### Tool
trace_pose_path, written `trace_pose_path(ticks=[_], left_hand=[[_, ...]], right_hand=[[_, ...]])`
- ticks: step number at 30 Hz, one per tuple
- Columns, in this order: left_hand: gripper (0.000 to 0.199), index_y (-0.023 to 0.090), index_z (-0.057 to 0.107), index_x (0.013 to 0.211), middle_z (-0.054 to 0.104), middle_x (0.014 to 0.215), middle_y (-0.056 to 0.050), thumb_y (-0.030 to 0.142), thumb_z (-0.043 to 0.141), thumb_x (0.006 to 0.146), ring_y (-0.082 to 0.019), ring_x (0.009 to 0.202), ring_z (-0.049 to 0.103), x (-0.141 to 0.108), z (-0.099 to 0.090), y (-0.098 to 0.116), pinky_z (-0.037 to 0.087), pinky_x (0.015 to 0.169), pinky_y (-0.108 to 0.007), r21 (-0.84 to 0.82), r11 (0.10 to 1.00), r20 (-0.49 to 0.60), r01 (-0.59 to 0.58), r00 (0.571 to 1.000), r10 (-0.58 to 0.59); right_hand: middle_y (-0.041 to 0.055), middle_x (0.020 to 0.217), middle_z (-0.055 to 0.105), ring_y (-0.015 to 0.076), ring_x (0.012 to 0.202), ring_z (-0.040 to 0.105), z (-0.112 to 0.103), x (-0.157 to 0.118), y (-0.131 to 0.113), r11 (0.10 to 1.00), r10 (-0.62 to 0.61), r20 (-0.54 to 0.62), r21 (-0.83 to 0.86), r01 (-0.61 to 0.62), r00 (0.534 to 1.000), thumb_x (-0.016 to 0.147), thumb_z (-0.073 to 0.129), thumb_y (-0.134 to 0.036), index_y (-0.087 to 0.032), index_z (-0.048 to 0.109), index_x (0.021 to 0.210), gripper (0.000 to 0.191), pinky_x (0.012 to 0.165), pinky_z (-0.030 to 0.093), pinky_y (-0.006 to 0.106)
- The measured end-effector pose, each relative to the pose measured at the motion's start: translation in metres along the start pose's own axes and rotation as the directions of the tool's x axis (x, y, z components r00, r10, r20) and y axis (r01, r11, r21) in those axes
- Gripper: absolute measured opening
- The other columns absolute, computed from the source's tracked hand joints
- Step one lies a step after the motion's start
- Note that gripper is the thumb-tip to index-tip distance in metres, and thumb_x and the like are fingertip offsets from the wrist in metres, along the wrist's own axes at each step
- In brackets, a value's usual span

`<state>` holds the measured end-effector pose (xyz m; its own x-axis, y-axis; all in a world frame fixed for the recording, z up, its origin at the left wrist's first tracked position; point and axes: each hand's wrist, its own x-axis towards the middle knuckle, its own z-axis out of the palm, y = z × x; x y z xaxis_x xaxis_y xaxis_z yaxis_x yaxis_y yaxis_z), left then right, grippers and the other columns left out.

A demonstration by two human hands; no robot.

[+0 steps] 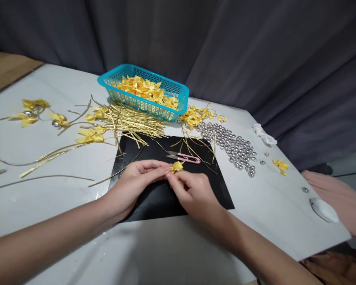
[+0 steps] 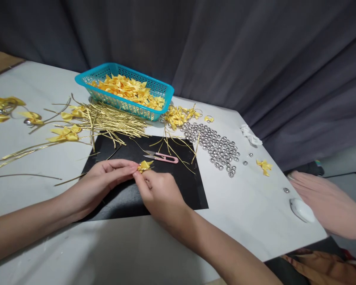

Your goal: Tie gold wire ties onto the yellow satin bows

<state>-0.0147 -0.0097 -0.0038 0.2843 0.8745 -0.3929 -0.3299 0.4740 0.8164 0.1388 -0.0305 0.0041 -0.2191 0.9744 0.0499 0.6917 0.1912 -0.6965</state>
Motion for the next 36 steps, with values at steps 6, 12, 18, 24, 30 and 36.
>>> trace_pose_path(ticks=[6, 12, 18, 24, 30, 36], left_hand=[[0.016, 0.016, 0.072, 0.082, 0.073, 0.085, -0.003, 0.027, 0.073, 0.070, -0.013, 0.083, 0.063, 0.005, -0.004, 0.003, 0.046, 0.081, -0.022, 0.081, 0.992, -0.046, -0.101, 0.993, 0.105], [0.015, 0.016, 0.071, 0.079, 0.072, 0.081, -0.003, 0.028, 0.072, 0.071, -0.014, 0.080, 0.063, 0.006, -0.006, 0.003, 0.046, 0.078, -0.023, 0.129, 0.984, -0.041, -0.126, 0.990, 0.132], [0.010, 0.017, 0.070, 0.076, 0.071, 0.078, -0.001, 0.026, 0.070, 0.073, -0.012, 0.077, 0.062, 0.008, -0.006, 0.003, 0.046, 0.075, -0.021, 0.164, 0.975, -0.016, -0.147, 0.988, 0.152], [0.011, 0.017, 0.069, 0.077, 0.071, 0.081, -0.001, 0.027, 0.068, 0.075, -0.013, 0.081, 0.062, 0.007, -0.005, 0.003, 0.045, 0.076, -0.020, 0.228, 0.959, -0.036, -0.171, 0.982, 0.184], [0.013, 0.016, 0.069, 0.079, 0.070, 0.080, 0.000, 0.029, 0.068, 0.074, -0.013, 0.079, 0.062, 0.008, -0.005, 0.002, 0.045, 0.075, -0.020, 0.206, 0.963, -0.039, -0.175, 0.982, 0.187], [0.013, 0.016, 0.070, 0.073, 0.071, 0.077, 0.000, 0.028, 0.072, 0.069, -0.012, 0.076, 0.062, 0.006, -0.005, 0.001, 0.046, 0.071, -0.018, 0.187, 0.965, -0.060, -0.181, 0.979, 0.195]], right_hand=[[-0.0021, 0.052, 0.057, 0.0041, 0.031, 0.036, -0.022, 0.007, -0.010, 0.882, 0.297, 0.077, 0.360, -0.305, 0.952, 0.085, 0.047, -0.039, -0.015, 0.057, 0.083, 0.026, 0.031, 0.025, 0.016], [0.0046, 0.063, 0.067, 0.0035, 0.026, 0.042, -0.020, 0.011, -0.010, 0.754, 0.434, 0.166, 0.470, -0.458, 0.885, 0.071, 0.064, -0.028, -0.012, 0.062, 0.071, 0.017, 0.026, 0.031, 0.015], [0.0023, 0.067, 0.066, 0.0026, 0.030, 0.042, -0.023, 0.013, -0.006, 0.743, 0.380, 0.083, 0.566, -0.357, 0.921, 0.068, 0.070, -0.034, -0.013, 0.066, 0.075, 0.022, 0.029, 0.029, 0.016], [0.0022, 0.069, 0.062, 0.0012, 0.041, 0.031, -0.021, 0.010, -0.006, 0.909, 0.221, -0.182, 0.396, -0.134, 0.958, 0.070, 0.068, -0.022, -0.014, 0.069, 0.071, 0.008, 0.035, 0.023, 0.016], [-0.0016, 0.062, 0.059, 0.0022, 0.039, 0.041, -0.016, 0.013, -0.006, 0.752, 0.368, 0.059, 0.568, -0.334, 0.928, 0.068, 0.069, -0.026, -0.014, 0.066, 0.074, 0.014, 0.037, 0.039, 0.016], [-0.0050, 0.056, 0.057, 0.0015, 0.036, 0.045, -0.001, 0.015, -0.002, 0.594, 0.399, 0.266, 0.654, -0.468, 0.877, 0.055, 0.078, -0.035, -0.012, 0.062, 0.069, 0.031, 0.036, 0.042, 0.014]])
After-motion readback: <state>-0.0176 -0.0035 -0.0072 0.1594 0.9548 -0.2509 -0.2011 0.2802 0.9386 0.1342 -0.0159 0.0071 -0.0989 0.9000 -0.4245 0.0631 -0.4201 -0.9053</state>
